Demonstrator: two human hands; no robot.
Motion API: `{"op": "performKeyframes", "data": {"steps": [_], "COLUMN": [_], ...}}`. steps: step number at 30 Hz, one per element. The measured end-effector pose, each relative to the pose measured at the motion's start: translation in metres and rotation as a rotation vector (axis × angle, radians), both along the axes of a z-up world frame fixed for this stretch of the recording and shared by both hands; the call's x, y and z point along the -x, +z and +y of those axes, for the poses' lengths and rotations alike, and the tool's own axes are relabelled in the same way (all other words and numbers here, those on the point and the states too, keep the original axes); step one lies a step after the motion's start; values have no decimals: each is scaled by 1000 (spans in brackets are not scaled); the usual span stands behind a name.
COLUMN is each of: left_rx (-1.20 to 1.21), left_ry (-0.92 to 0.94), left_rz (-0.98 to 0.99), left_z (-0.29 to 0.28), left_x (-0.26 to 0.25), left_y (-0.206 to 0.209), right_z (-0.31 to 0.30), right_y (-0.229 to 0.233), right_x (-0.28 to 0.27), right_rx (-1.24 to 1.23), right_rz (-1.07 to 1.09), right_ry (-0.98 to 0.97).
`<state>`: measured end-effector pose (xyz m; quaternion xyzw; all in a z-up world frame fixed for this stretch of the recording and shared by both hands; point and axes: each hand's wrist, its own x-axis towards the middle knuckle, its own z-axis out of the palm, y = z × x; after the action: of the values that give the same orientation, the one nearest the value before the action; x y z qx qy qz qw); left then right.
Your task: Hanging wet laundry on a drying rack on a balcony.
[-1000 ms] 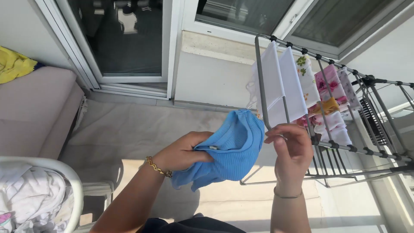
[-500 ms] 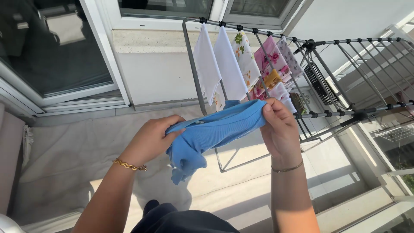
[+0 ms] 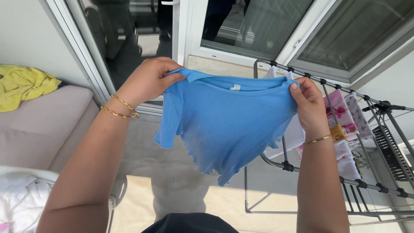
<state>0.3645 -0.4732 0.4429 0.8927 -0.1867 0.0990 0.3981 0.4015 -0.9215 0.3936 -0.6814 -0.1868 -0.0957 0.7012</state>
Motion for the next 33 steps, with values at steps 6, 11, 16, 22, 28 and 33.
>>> {"op": "performKeyframes", "data": {"steps": [6,11,16,22,28,33], "left_rx": [18,235,5,-235,-881,-501], "left_ry": [86,-33,-43,146,259,288], "left_rz": [-164,127,-18,-130,-16,-1054], "left_z": [54,97,110,141,141,113], "left_x": [-47,-70,-59,-84,-147,-87], "left_y": [9,5,27,25,12,40], "right_z": [47,88,63,96,134,162], "right_y": [21,42,11,62,74,62], "right_x": [-37,-41,-83,-56,-95,-30], "right_rx": [526,861,471,426,1407,970], "right_rz": [-122,-14,-48,233,114,-746], "right_ry": [-268,-511,-176,276,-368,-895]}}
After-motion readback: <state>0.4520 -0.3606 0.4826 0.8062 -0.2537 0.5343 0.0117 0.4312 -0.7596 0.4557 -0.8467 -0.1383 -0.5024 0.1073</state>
